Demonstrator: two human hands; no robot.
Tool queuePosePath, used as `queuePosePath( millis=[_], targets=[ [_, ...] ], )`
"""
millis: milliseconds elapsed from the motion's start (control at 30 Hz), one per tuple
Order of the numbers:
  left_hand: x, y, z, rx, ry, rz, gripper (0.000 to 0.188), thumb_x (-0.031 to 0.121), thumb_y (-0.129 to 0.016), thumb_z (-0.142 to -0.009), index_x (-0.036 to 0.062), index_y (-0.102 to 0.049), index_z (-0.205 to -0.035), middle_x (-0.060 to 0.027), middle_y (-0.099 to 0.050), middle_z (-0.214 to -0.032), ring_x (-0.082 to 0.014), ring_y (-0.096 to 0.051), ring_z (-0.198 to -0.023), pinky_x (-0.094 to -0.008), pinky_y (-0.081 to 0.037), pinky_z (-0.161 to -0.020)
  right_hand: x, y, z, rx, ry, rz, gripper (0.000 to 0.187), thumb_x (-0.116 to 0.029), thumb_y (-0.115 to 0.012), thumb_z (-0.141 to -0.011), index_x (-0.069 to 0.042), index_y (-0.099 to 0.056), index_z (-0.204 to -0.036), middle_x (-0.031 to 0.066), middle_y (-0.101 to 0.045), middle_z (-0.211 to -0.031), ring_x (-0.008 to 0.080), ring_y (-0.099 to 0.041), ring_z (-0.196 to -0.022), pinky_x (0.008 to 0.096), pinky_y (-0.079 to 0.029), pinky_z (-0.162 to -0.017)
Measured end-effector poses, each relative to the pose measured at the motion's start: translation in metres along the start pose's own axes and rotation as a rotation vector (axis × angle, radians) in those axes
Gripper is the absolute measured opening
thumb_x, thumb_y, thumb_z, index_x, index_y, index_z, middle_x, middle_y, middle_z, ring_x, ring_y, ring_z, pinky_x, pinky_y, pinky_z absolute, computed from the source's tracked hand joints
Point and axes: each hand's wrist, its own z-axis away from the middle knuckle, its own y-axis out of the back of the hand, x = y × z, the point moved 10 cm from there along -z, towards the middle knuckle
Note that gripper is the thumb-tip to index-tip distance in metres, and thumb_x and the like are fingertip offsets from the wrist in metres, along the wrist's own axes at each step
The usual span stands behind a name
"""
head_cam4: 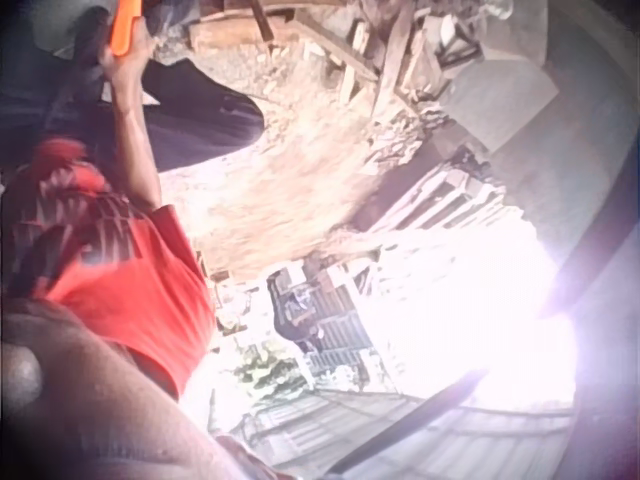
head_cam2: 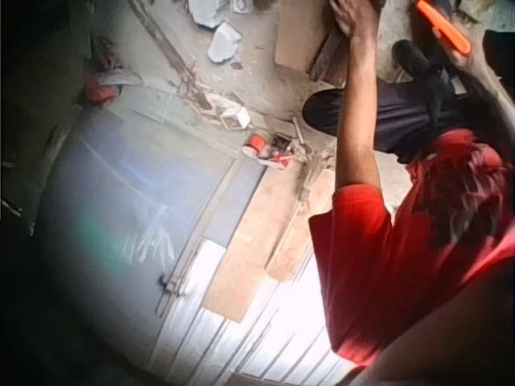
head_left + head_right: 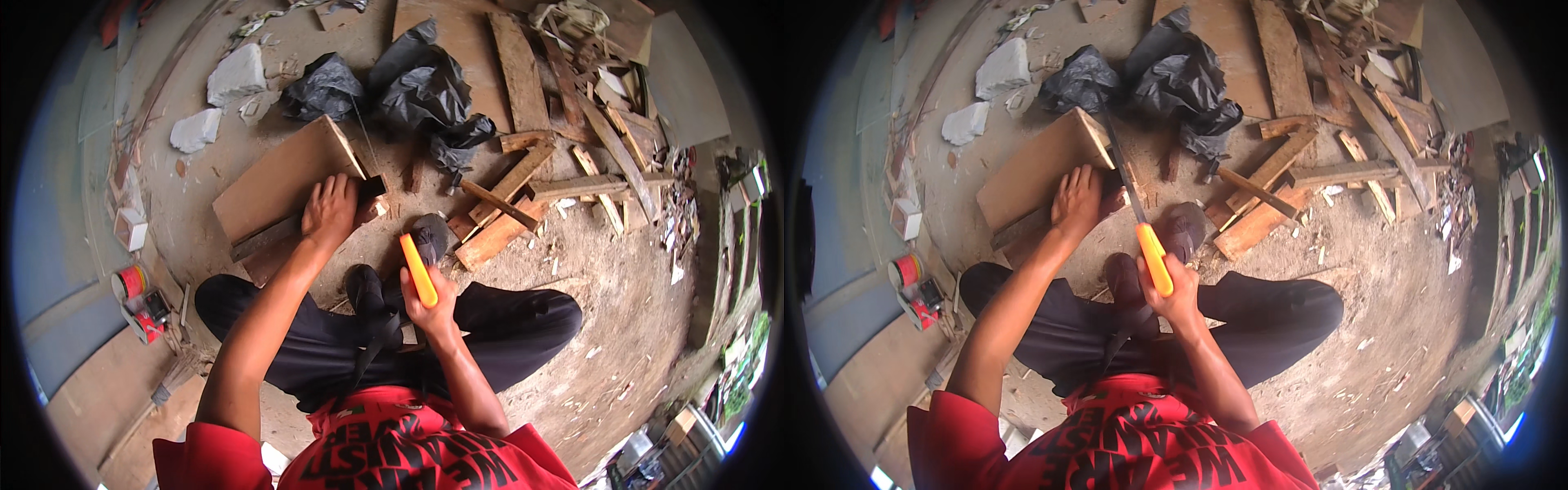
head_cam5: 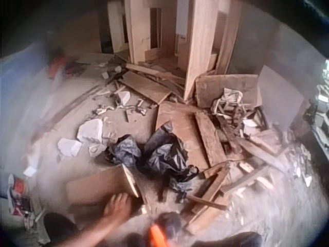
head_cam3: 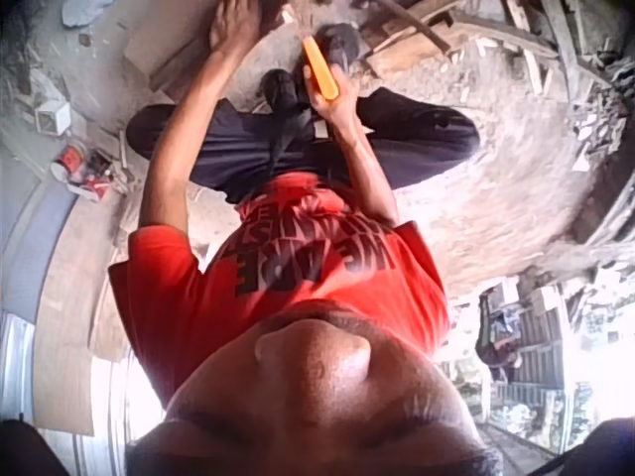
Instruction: The person sits on the floor and sharpens a long metal blade using a sharpening stone and a hammer. They repeatedly rub the blade against the stone and tap it with the hammer to refine the edge.
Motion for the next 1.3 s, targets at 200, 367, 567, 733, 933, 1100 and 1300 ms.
queuePosePath(
  millis=[200,367,567,733,933,1100,1300],
  targets=[
    [0.006,0.007,0.001,0.024,-0.015,0.024,0.033,0.035,-0.060,-0.092,0.0055,-0.056,-0.105,-0.0099,-0.055,-0.103,-0.0266,-0.056,-0.098,-0.0400,-0.046,-0.084,0.011,0.049,0.086,-0.030,0.083,0.094,0.018,-0.003,-0.079,-0.075,-0.001,-0.063,-0.082,0.0091,-0.058,-0.061,0.0241,-0.060,-0.047,0.0332,-0.047,-0.046],
    [0.006,-0.001,0.003,0.067,-0.059,-0.020,0.039,0.043,-0.060,-0.093,0.0055,-0.056,-0.101,-0.0110,-0.055,-0.099,-0.0288,-0.058,-0.092,-0.0413,-0.047,-0.079,-0.009,0.019,0.023,-0.034,0.036,-0.037,0.014,-0.004,-0.077,-0.080,-0.003,-0.064,-0.082,0.0093,-0.057,-0.061,0.0251,-0.058,-0.047,0.0327,-0.044,-0.046],
    [0.012,0.016,0.001,0.168,-0.077,-0.100,0.039,0.044,-0.059,-0.094,0.0049,-0.057,-0.094,-0.0127,-0.054,-0.098,-0.0300,-0.057,-0.092,-0.0421,-0.047,-0.079,-0.018,-0.013,-0.038,0.017,0.071,-0.118,0.022,-0.006,-0.075,-0.083,-0.005,-0.055,-0.073,0.0131,-0.054,-0.057,0.0313,-0.057,-0.046,0.0357,-0.043,-0.046],
    [0.007,0.007,0.003,0.077,-0.051,0.001,0.040,0.045,-0.059,-0.093,0.0050,-0.056,-0.097,-0.0124,-0.054,-0.098,-0.0299,-0.057,-0.093,-0.0422,-0.047,-0.079,-0.001,0.044,0.053,-0.078,0.046,0.003,0.015,-0.001,-0.075,-0.079,-0.006,-0.062,-0.076,0.0072,-0.058,-0.059,0.0246,-0.058,-0.045,0.0329,-0.044,-0.045],
    [0.009,0.010,0.005,0.100,-0.056,-0.006,0.044,0.047,-0.060,-0.091,0.0040,-0.056,-0.100,-0.0125,-0.055,-0.099,-0.0306,-0.057,-0.094,-0.0437,-0.047,-0.081,-0.008,0.032,0.029,-0.066,-0.006,-0.025,0.017,-0.002,-0.075,-0.080,-0.006,-0.059,-0.074,0.0119,-0.057,-0.059,0.0282,-0.061,-0.048,0.0341,-0.044,-0.046],
    [0.013,0.014,0.001,0.245,-0.111,-0.104,0.047,0.049,-0.061,-0.090,0.0037,-0.055,-0.098,-0.0139,-0.055,-0.097,-0.0325,-0.057,-0.092,-0.0453,-0.046,-0.078,-0.007,-0.010,-0.036,0.037,0.044,-0.155,0.018,-0.004,-0.075,-0.081,-0.006,-0.058,-0.074,0.0129,-0.054,-0.058,0.0292,-0.060,-0.048,0.0341,-0.043,-0.046],
    [0.004,0.004,0.003,0.101,-0.049,0.021,0.046,0.048,-0.060,-0.091,0.0038,-0.055,-0.099,-0.0135,-0.054,-0.096,-0.0324,-0.057,-0.091,-0.0447,-0.046,-0.077,0.008,0.047,0.062,-0.068,0.013,0.044,0.013,-0.001,-0.074,-0.078,-0.006,-0.063,-0.075,0.0080,-0.057,-0.059,0.0249,-0.060,-0.047,0.0341,-0.044,-0.046]
  ],
)
